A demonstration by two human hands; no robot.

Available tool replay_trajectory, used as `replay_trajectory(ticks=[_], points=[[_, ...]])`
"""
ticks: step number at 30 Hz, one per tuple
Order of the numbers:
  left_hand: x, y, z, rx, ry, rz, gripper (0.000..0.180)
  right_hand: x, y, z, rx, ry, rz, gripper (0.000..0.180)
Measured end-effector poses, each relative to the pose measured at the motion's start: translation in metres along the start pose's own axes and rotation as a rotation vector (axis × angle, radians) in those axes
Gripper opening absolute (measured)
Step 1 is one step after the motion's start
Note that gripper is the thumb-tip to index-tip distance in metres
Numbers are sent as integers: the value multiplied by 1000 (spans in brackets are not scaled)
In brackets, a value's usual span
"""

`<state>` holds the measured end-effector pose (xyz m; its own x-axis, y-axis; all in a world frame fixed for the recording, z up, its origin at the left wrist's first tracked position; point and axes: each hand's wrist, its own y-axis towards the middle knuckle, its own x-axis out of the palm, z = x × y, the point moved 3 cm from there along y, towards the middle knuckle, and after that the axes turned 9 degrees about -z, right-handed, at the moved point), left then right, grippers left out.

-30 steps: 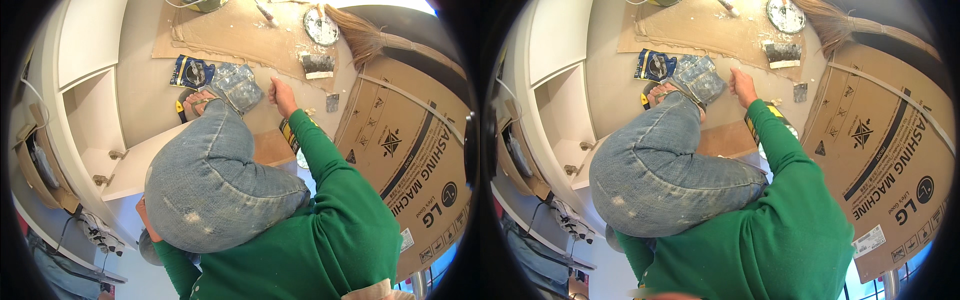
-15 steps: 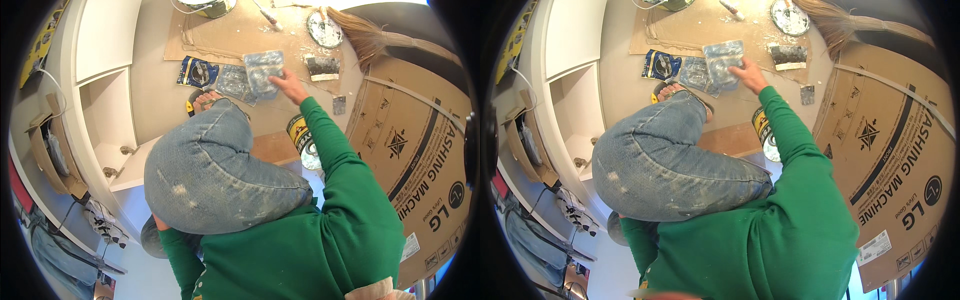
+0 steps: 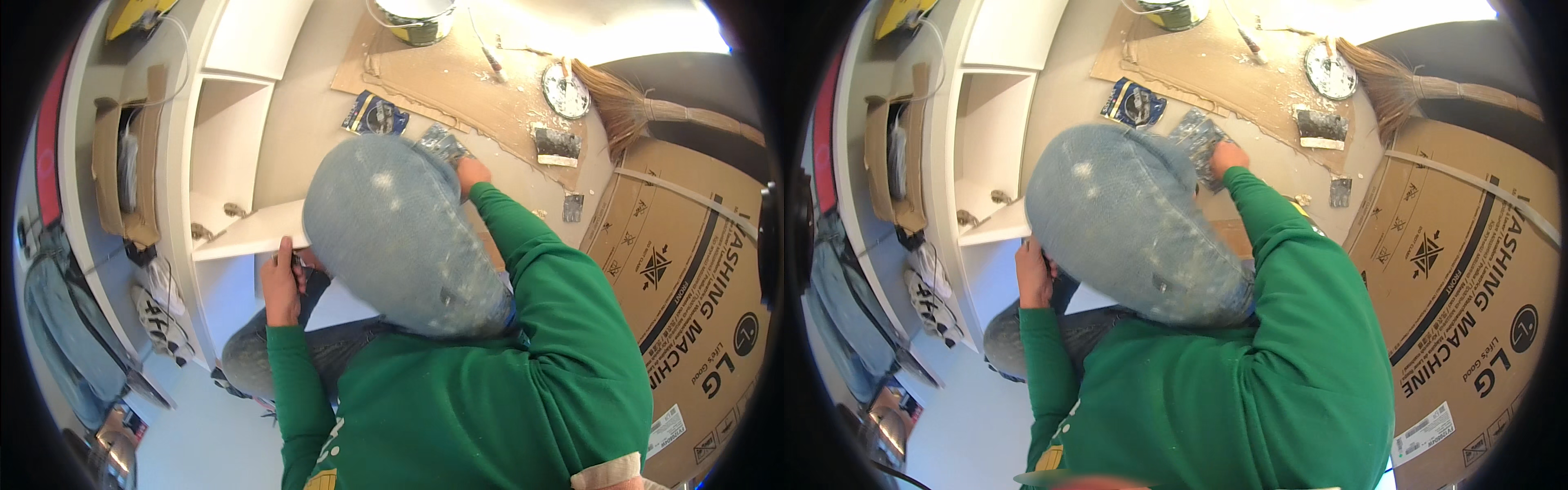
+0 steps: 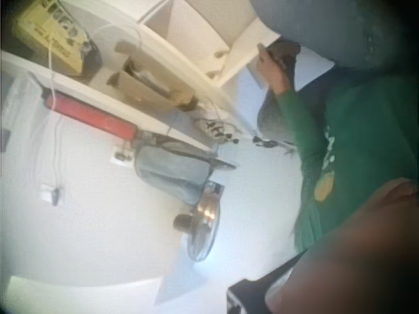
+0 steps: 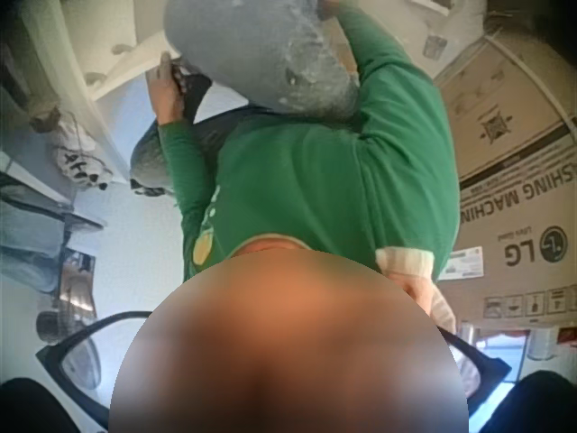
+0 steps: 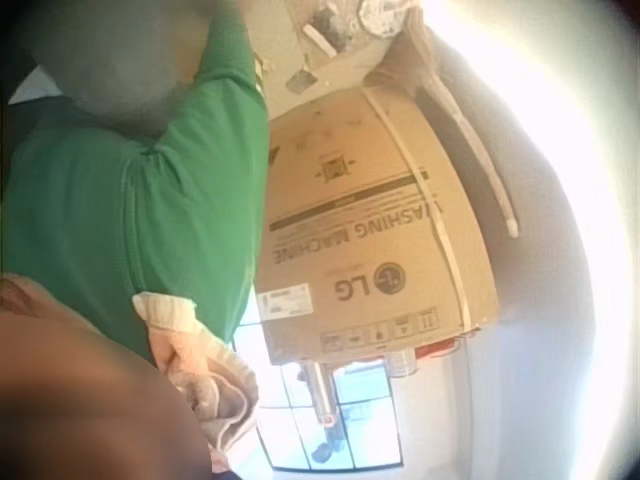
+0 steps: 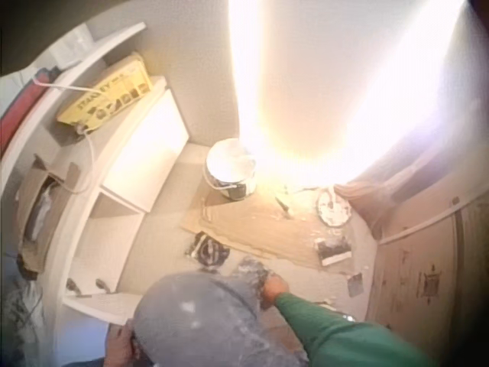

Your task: The person installs metal hinges on a white cabinet door using a screwdriver, then applies white paint to the cabinet interior with a brush. The person sits on the floor during the task.

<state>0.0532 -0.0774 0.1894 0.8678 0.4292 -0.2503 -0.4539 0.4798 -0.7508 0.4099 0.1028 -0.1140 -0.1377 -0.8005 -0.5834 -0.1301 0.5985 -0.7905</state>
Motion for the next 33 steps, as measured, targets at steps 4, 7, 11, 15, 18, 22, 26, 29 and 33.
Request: replay_trajectory(ticks=[4, 7, 11, 15, 18, 22, 26, 29, 33], points=[[5, -3, 12, -12, -54, -35, 47, -62, -15, 42, 154, -73, 44, 42], [13, 8, 30, 39, -105, -63, 47, -120, -39, 29, 40, -116, 358, 60], [26, 35, 61, 107, -202, -55, 50, -145, -39, -44, -251, 133, 369, 73], [36, 58, 75, 196, -156, -103, 50, -118, 10, -118, -240, 194, 200, 80], [33, 58, 56, 100, -94, -126, 46, -92, 55, -151, -241, 88, 158, 70], [-8, 19, 1, -36, -195, -55, 37, -74, 94, -150, -451, 28, 19, 49], [-84, -36, -49, -21, -64, 236, 41, -101, 79, -126, -596, 279, 158, 39], [-152, -53, -50, 216, 464, 511, 46, -153, 13, -127, -779, 353, 348, 32], [-205, -23, -45, 232, 919, 662, 58, -259, -122, -167, -900, 248, 578, 31]])
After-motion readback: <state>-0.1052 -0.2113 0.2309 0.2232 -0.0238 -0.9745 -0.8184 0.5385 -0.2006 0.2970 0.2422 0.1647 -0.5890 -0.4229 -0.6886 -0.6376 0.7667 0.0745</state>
